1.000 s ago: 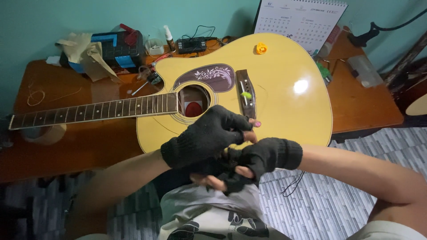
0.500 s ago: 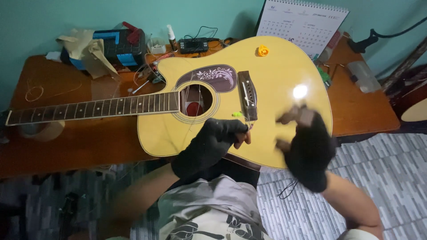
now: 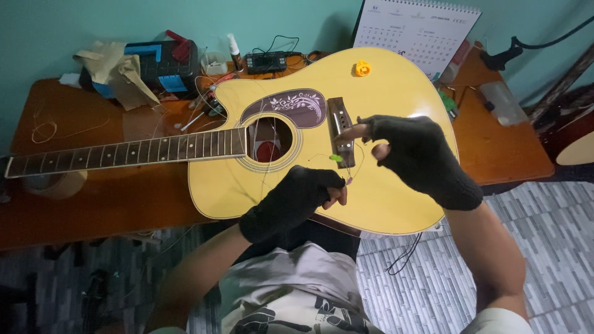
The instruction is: The person threads a new guitar string through the bridge of an acoustic guitar, pulls it taut, and secures it by winding it around the bridge pin. The process is repeated for multiple strings.
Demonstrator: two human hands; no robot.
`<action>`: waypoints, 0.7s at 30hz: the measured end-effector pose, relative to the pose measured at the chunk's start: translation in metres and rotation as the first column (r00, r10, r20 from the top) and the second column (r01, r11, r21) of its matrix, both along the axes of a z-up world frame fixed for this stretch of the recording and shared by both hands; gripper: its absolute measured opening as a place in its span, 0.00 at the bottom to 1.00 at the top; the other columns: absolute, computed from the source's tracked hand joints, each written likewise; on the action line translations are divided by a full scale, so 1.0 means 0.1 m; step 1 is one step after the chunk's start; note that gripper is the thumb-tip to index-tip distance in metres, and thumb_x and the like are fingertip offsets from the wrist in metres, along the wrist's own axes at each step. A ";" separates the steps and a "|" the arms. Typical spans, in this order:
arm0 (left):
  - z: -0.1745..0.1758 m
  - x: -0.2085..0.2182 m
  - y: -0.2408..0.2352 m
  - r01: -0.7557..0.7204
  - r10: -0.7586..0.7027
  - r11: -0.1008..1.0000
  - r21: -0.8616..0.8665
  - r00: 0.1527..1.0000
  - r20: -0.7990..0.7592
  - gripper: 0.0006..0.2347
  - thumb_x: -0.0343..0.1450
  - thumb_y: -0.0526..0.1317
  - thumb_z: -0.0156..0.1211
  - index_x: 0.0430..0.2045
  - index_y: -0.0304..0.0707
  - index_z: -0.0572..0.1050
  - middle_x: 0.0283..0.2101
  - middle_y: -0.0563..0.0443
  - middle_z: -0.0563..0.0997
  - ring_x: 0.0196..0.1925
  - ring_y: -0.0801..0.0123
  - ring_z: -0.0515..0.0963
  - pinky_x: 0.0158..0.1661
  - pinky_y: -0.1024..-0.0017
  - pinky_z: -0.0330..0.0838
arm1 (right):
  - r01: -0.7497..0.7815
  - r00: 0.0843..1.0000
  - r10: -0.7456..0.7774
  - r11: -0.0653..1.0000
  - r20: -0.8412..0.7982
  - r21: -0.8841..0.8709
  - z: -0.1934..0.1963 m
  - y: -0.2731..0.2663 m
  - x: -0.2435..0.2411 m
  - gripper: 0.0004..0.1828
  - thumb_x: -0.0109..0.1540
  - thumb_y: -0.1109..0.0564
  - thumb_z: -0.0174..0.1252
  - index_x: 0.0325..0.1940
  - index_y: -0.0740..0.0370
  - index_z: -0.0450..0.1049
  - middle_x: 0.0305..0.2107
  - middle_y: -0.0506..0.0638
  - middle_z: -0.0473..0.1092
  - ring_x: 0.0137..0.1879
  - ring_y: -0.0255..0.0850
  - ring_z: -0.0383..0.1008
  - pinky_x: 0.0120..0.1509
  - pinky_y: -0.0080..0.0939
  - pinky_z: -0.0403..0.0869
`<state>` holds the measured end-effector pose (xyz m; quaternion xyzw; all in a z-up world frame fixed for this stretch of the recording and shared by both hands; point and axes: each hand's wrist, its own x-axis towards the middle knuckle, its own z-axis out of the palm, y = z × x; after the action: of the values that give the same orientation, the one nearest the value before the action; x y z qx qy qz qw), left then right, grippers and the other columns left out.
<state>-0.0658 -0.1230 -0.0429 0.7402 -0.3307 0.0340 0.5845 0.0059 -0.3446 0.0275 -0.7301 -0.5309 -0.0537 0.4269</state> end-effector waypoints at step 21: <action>0.17 0.16 0.14 0.024 -0.106 0.977 -0.211 0.916 -0.388 0.08 0.76 0.31 0.53 0.28 0.35 0.79 0.18 0.48 0.74 0.20 0.71 0.72 0.26 0.76 0.65 | 0.260 0.712 0.236 0.786 -0.661 0.561 -0.24 0.20 0.00 0.14 0.58 0.76 0.60 0.47 0.73 0.73 0.35 0.69 0.73 0.40 0.55 0.79 0.46 0.48 0.79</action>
<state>-0.0498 -0.1088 -0.0263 0.6569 -0.2245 -0.1028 0.7124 0.0057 -0.3250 0.0032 -0.5163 -0.2750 0.0538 0.8093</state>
